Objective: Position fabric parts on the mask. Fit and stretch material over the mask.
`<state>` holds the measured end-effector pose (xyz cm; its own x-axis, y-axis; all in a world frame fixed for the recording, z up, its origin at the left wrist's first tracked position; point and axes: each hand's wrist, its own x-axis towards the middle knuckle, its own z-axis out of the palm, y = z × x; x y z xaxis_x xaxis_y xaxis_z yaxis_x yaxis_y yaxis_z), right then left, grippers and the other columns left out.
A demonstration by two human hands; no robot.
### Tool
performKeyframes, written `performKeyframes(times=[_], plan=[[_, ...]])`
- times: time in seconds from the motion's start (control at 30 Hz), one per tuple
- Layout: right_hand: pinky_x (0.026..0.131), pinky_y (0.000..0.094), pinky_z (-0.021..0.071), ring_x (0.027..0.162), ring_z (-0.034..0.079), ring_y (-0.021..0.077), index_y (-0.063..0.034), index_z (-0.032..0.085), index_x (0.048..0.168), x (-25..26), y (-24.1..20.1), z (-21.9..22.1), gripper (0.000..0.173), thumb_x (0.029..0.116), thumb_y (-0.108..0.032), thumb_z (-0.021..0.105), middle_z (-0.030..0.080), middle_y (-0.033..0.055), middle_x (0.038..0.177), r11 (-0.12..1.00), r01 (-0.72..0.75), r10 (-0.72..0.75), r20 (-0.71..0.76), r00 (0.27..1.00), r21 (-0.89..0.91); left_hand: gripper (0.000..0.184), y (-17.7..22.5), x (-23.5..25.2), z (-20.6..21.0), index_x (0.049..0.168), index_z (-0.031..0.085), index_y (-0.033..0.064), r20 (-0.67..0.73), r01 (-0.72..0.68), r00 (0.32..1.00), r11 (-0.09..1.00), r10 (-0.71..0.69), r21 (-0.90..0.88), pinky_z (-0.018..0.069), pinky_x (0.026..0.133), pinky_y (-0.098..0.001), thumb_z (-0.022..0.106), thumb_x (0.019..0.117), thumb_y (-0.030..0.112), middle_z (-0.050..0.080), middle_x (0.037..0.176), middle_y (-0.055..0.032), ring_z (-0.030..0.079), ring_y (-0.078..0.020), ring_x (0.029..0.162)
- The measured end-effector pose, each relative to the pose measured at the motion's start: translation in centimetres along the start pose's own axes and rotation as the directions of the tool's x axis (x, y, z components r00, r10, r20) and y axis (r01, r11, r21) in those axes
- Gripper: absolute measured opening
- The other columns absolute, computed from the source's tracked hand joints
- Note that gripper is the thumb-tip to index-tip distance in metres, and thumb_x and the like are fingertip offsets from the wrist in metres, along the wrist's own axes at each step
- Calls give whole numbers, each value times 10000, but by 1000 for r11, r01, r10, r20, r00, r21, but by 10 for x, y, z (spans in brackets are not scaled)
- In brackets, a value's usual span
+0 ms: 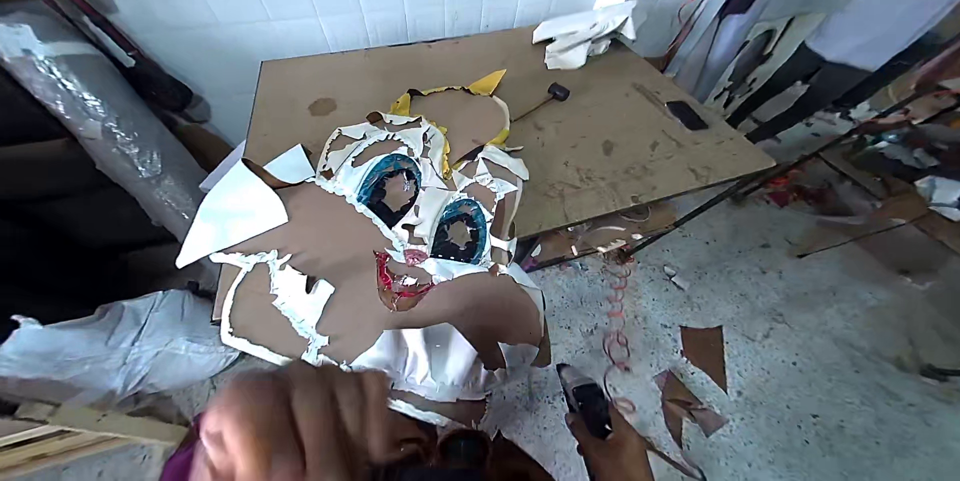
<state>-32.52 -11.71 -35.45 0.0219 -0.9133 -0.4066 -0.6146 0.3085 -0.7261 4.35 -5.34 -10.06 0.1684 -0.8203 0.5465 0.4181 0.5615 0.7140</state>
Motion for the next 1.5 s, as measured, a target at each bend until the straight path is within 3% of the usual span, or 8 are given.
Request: performKeyframes(times=[0.1, 0.2, 0.37, 0.47, 0.7, 1.13, 1.4, 1.5], plan=[[619, 463, 626, 640, 701, 208, -93, 662, 1222, 30, -3, -6, 451, 855, -310, 808, 729, 62, 835, 999, 7, -6, -19, 1000, 51, 244, -25, -63, -131, 873, 709, 203, -449, 262, 890, 898, -82, 354, 608, 696, -335, 611, 1015, 376, 690, 719, 1, 686, -146, 663], [611, 455, 626, 651, 702, 204, -115, 655, 1235, 78, -18, -18, 434, 867, -309, 781, 726, 51, 842, 995, 59, -57, -25, 998, 83, 305, -42, -148, -212, 897, 638, 84, -872, 690, 475, 666, -119, 285, 592, 602, -302, 493, 1074, 286, 678, 698, -11, 660, -133, 602], [617, 436, 621, 692, 704, 190, -157, 630, 1331, 176, -69, -58, 496, 868, -311, 722, 734, 39, 914, 988, 153, -152, -38, 988, 25, 600, -101, -232, -232, 1062, 663, 59, -924, 884, -10, 429, -381, -186, 605, 660, -367, 307, 1089, 542, 742, 892, -85, 709, -194, 724], [617, 457, 615, 679, 694, 223, -154, 631, 1350, 247, -105, -89, 503, 879, -290, 741, 732, 75, 929, 982, 187, -188, -33, 982, -33, 718, -157, -217, -226, 1339, 559, 76, -855, 829, -21, 469, -517, -304, 613, 809, -445, 208, 1060, 637, 726, 1173, -136, 734, -267, 968], [905, 614, 547, 1098, 655, 322, -111, 664, 1314, 430, -148, -148, 467, 880, -214, 804, 637, 140, 1311, 874, 282, -318, -28, 948, -395, 456, -242, -147, -227, 1323, 566, 28, -952, 595, -49, 757, -302, -271, 626, 843, -469, 475, 1084, 405, 734, 1086, -143, 741, -250, 938], [1075, 644, 445, 1330, 514, 434, -43, 566, 1438, 644, -121, -204, 632, 861, -158, 797, 537, 255, 1429, 824, 248, -330, -76, 941, -509, 412, -324, -45, -146, 1214, 569, -50, -947, 699, -147, 648, -285, -303, 646, 756, -457, 502, 1084, 335, 743, 901, -204, 757, -295, 782], [980, 576, 515, 1137, 630, 357, -99, 689, 1286, 697, -164, -187, 389, 927, -251, 689, 658, 195, 1213, 849, 421, -463, -66, 884, -319, 517, -369, 21, -124, 1257, 558, -55, -934, 733, -266, 579, -240, -357, 641, 759, -453, 487, 1080, 426, 742, 924, -196, 753, -280, 797], [818, 491, 607, 903, 719, 240, -164, 606, 1407, 709, -238, -135, 443, 977, -255, 661, 726, 102, 1084, 880, 469, -446, 212, 870, -73, 624, -363, 30, -121, 1154, 654, -46, -901, 861, -320, 307, -293, -406, 635, 747, -478, 421, 1076, 528, 768, 935, -181, 763, -301, 804]])
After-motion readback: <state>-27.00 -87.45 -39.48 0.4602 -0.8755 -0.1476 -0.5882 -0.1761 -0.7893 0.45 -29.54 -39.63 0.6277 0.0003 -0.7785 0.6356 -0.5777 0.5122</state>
